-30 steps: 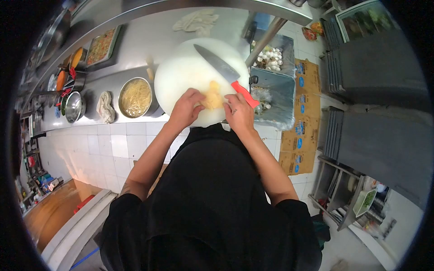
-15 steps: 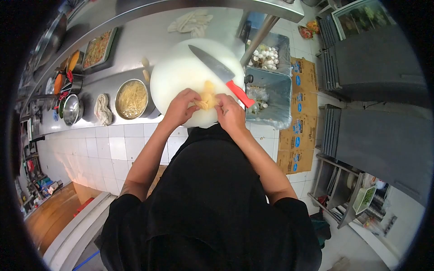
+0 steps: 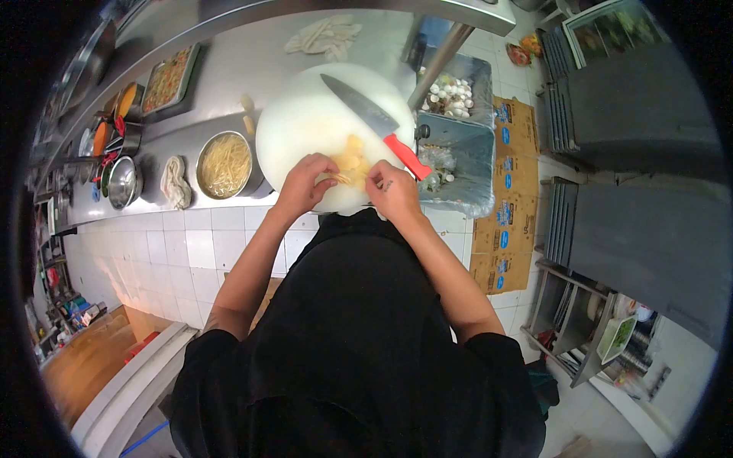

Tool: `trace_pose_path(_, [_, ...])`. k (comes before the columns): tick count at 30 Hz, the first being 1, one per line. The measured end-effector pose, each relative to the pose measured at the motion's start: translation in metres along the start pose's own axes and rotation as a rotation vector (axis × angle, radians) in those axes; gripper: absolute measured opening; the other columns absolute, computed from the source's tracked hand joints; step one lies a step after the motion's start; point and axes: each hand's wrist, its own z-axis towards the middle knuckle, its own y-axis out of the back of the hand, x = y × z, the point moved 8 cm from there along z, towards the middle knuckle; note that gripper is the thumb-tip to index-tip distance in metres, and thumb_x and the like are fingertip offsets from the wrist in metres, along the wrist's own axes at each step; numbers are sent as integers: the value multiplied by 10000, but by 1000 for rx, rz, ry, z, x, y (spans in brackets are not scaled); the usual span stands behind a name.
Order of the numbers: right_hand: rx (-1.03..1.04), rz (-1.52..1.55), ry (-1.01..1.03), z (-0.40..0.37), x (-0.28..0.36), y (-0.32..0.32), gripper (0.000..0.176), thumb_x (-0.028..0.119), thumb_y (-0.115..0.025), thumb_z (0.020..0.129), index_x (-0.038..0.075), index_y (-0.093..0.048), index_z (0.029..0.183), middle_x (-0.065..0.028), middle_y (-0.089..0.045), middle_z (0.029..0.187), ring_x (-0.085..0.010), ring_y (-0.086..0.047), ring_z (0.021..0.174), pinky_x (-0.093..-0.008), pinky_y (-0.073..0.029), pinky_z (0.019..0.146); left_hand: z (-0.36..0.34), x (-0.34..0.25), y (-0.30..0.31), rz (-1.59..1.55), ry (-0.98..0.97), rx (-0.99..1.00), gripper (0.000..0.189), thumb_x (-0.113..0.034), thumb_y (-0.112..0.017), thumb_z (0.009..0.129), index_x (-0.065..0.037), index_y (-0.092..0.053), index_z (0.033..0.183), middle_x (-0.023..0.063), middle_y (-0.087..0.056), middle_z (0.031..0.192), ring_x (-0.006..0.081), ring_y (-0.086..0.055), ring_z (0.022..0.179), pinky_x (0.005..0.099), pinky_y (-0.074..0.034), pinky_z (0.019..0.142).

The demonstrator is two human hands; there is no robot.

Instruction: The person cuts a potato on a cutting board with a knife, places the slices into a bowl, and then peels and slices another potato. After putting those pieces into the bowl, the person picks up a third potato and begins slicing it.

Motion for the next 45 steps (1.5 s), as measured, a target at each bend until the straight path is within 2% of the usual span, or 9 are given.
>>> trace_pose_path(3, [-134,-205,163,-2,7,11,95,107,-760,909,55,-690,948,-144,-777,957,-348,-740,752,-465,-574,707,-2,0,0,-13,-13,-21,281,-2,-820,830,-87,-677,1056,104,-695,1051,364,-669,1028,455,-543,881])
trace_pose_path(7, [-171,-182,130,-2,-4,18,98,97,-750,920,39,-701,984,-161,-775,1011,-322,-732,716,-443,-568,680,-2,-1,0,-3,-15,-30,269,-4,-815,837,-89,-676,1051,99,-697,1056,361,-670,1032,457,-545,887])
trace_pose_path(12, [-222,227,-54,-10,-40,25,155,76,-749,966,32,-751,1115,-77,-769,941,-141,-702,689,-327,-553,640,-3,2,-2,-3,-12,-26,260,-14,-813,847,-93,-680,1056,97,-700,1062,358,-669,1039,456,-547,896])
trace_pose_path(19, [-196,482,-155,-19,-45,19,152,89,-748,991,6,-749,1118,-30,-761,898,-93,-680,683,-289,-552,642,-2,3,0,-8,-29,-13,251,-20,-814,850,-95,-688,1054,98,-700,1062,359,-666,1041,455,-546,899])
trace_pose_path(22, [-195,408,-271,-25,-45,7,148,112,-762,973,-2,-741,1065,-64,-765,891,-114,-686,666,-311,-543,623,-2,5,-2,-22,-30,-6,249,-19,-821,848,-78,-693,1053,108,-705,1065,366,-668,1042,453,-542,903])
trace_pose_path(24, [-265,56,-115,-25,-31,11,184,149,-768,950,2,-725,1052,-109,-755,856,-216,-713,684,-384,-552,652,-2,5,-2,-30,-33,-6,250,-17,-827,848,-62,-695,1055,117,-710,1069,373,-670,1044,450,-539,908])
trace_pose_path(30, [-280,-186,-61,-27,-10,15,255,190,-787,922,62,-695,1122,-143,-704,914,-375,-712,847,-486,-559,764,-1,5,-1,-49,-25,-5,240,-15,-826,848,-61,-696,1045,115,-706,1056,372,-671,1036,450,-539,901])
trace_pose_path(36, [-229,-246,-36,-23,-9,5,299,204,-823,901,79,-678,1131,-159,-657,1089,-383,-706,928,-504,-556,802,-1,5,0,-55,-19,5,242,-9,-824,845,-60,-695,1044,113,-707,1056,370,-671,1038,448,-538,904])
trace_pose_path(45, [-146,-315,-143,-20,-9,5,317,196,-814,900,75,-667,1153,-183,-675,1182,-411,-709,1020,-510,-564,845,-3,4,0,-62,-25,-7,242,-11,-825,841,-64,-692,1037,108,-710,1062,364,-671,1047,447,-538,911])
